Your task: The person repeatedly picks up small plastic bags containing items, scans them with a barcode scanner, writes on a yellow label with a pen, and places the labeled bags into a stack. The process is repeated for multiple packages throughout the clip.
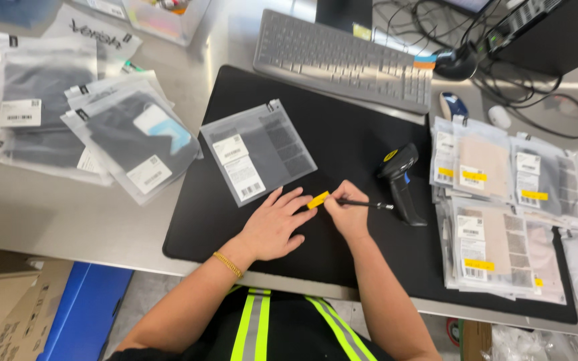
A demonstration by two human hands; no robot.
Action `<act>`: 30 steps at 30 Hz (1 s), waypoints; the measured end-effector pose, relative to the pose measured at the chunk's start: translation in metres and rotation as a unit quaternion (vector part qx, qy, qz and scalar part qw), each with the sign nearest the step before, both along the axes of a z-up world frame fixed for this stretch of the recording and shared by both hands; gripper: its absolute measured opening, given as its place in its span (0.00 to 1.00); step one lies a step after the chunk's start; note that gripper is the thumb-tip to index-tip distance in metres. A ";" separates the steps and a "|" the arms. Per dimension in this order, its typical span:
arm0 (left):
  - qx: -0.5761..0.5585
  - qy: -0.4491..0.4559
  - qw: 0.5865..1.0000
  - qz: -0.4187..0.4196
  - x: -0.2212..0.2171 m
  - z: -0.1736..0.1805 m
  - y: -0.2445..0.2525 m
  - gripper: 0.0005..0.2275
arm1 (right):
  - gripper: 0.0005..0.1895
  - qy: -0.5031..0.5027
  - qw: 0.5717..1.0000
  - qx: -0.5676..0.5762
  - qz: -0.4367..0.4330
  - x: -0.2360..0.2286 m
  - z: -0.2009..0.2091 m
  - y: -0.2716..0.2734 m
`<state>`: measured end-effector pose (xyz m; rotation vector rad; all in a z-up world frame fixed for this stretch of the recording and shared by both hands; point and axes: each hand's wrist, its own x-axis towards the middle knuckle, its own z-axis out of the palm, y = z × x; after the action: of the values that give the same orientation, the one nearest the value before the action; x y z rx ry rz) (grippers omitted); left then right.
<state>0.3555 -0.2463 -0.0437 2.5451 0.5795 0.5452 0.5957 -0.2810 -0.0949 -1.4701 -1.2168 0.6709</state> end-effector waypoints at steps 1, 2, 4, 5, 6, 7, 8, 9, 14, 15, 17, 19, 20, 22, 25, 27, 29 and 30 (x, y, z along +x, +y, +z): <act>0.000 -0.002 1.000 0.000 0.000 0.001 0.000 0.26 | 0.10 -0.006 1.000 0.001 -0.001 -0.001 0.001 0.000; -0.002 -0.002 1.000 0.000 0.000 0.001 -0.001 0.26 | 0.10 -0.012 1.000 0.000 -0.006 -0.002 0.002 0.001; -0.003 -0.003 1.000 0.001 0.000 0.001 0.000 0.26 | 0.10 -0.023 1.000 -0.004 -0.015 -0.001 0.003 0.002; -0.002 -0.003 1.000 0.002 0.000 0.000 -0.001 0.26 | 0.10 -0.014 1.000 -0.006 -0.009 -0.001 0.003 0.003; -0.003 -0.002 1.000 0.002 0.000 -0.001 -0.001 0.26 | 0.10 -0.005 1.000 -0.009 -0.004 0.000 0.002 0.002; -0.003 -0.003 1.000 0.003 0.001 -0.001 -0.001 0.26 | 0.09 0.005 1.000 -0.012 0.001 0.002 0.002 0.003; -0.003 -0.003 1.000 0.004 0.001 -0.002 -0.001 0.26 | 0.10 -0.011 1.000 -0.014 0.000 0.003 0.002 0.003; -0.003 -0.003 1.000 0.004 0.002 -0.003 -0.001 0.26 | 0.10 -0.026 1.000 -0.016 0.000 0.004 0.001 0.003; 0.001 -0.007 1.000 0.000 0.000 -0.002 -0.002 0.26 | 0.10 -0.014 1.000 -0.002 0.000 0.005 -0.001 -0.001; 0.002 -0.009 1.000 -0.001 0.000 -0.001 -0.003 0.26 | 0.10 -0.008 1.000 0.007 -0.004 0.005 -0.001 -0.002; 0.005 -0.006 1.000 -0.002 0.002 0.000 0.001 0.26 | 0.10 -0.018 1.000 0.012 -0.013 0.008 0.001 0.004; 0.010 -0.006 1.000 -0.002 0.002 0.000 0.003 0.26 | 0.11 -0.049 0.998 0.006 -0.024 0.010 0.000 0.006; 0.010 -0.007 1.000 -0.002 0.001 -0.002 0.002 0.26 | 0.11 -0.039 0.999 0.002 -0.024 0.010 -0.002 0.003; 0.011 -0.007 1.000 -0.001 0.001 -0.005 0.000 0.26 | 0.11 -0.020 0.999 -0.006 -0.023 0.011 -0.005 0.001; 0.011 -0.005 1.000 0.003 0.000 -0.007 -0.002 0.27 | 0.11 -0.006 1.000 0.004 -0.022 0.011 -0.007 -0.002; 0.012 -0.010 1.000 0.007 0.001 -0.006 0.000 0.27 | 0.10 -0.016 1.000 0.012 -0.013 0.012 -0.002 0.003; 0.014 -0.007 1.000 0.007 0.002 -0.005 0.002 0.27 | 0.10 -0.025 0.999 0.020 -0.016 0.011 0.005 0.005; 0.016 -0.006 1.000 0.006 0.001 -0.005 0.000 0.26 | 0.10 -0.027 0.999 0.024 -0.023 0.008 0.008 0.001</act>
<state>0.3564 -0.2464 -0.0484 2.5670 0.5867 0.5781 0.6040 -0.2800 -0.0866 -1.4808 -1.2285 0.5704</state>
